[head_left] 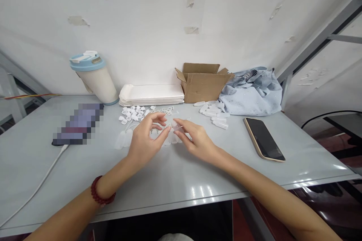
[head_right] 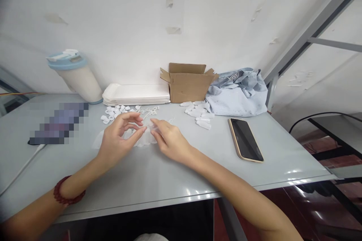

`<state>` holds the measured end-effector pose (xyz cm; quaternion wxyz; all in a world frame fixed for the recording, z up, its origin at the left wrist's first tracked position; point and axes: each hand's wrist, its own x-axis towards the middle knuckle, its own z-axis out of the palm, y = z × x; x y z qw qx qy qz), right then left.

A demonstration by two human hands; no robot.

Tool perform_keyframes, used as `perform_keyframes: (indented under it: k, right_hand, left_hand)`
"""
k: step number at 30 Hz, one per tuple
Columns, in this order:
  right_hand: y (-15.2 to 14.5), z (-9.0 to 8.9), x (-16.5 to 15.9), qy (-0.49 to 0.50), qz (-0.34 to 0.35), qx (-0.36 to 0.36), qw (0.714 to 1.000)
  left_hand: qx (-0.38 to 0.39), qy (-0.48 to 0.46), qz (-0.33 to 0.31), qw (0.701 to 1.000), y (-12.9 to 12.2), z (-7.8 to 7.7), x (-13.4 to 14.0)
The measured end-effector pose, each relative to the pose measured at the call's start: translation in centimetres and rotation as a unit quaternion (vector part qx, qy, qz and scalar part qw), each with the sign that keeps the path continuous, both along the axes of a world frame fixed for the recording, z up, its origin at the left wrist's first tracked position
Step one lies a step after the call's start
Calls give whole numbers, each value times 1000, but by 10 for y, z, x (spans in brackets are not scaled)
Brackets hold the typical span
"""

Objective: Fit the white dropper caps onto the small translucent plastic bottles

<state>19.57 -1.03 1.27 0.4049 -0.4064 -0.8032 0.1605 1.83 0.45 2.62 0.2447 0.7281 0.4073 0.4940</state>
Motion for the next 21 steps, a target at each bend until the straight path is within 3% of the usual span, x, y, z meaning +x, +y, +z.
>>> perform_keyframes:
  k: [3, 6, 10, 14, 21]
  right_hand:
    - [-1, 6, -2, 103, -6, -115, 988]
    - [-2, 10, -4, 192, 0, -226, 955]
    - [-2, 11, -6, 277, 27, -292, 915]
    - [-3, 11, -8, 309, 55, -324, 892]
    - [-3, 9, -7, 268, 67, -295, 915]
  left_hand:
    - [184, 82, -1, 979, -3, 0, -1]
    - [277, 173, -51, 944, -2, 0, -3]
    - [295, 247, -64, 921, 2, -5, -3]
    - [301, 258, -54, 916, 3, -7, -2]
    - [243, 267, -96, 928, 1, 13, -10]
